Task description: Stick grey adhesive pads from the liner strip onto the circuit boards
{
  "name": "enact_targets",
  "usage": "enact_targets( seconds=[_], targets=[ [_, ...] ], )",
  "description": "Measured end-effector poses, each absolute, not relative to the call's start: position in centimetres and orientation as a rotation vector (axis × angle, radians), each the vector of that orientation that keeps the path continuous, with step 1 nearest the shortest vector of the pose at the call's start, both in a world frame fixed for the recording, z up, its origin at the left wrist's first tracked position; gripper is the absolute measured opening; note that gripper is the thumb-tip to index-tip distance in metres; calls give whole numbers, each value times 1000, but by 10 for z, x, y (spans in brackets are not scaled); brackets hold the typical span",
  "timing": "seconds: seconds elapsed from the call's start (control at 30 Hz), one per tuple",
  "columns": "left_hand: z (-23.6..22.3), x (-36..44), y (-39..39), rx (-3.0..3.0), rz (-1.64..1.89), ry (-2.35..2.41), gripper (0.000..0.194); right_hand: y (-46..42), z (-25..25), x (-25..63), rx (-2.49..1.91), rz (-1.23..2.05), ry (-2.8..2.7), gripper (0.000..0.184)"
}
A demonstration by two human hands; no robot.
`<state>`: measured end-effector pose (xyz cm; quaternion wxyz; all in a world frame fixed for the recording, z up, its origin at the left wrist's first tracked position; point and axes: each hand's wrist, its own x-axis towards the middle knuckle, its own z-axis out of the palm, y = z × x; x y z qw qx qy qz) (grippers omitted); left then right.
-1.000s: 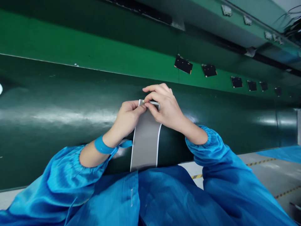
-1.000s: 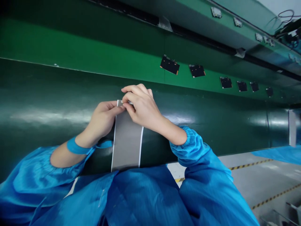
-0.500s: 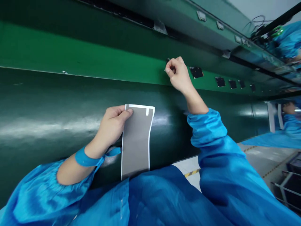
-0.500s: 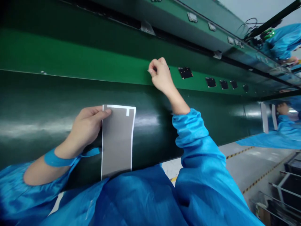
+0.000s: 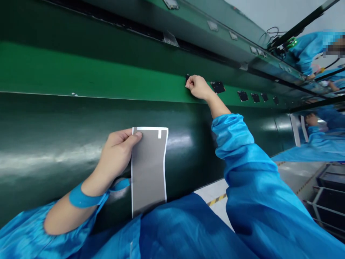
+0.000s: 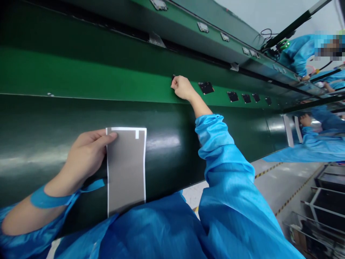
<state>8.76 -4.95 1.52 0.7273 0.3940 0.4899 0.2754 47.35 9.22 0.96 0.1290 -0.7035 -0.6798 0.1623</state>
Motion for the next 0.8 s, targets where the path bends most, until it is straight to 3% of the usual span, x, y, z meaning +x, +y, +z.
enact_targets(
  seconds=[0.43,0.8],
  targets=[
    [15,88,-49,870,602,1100,33,92,10,498,-2151,376,-2069,20],
    [19,88,-49,875,588,1114,32,88,8,515,-2286,306,-2050,10]
  ],
)
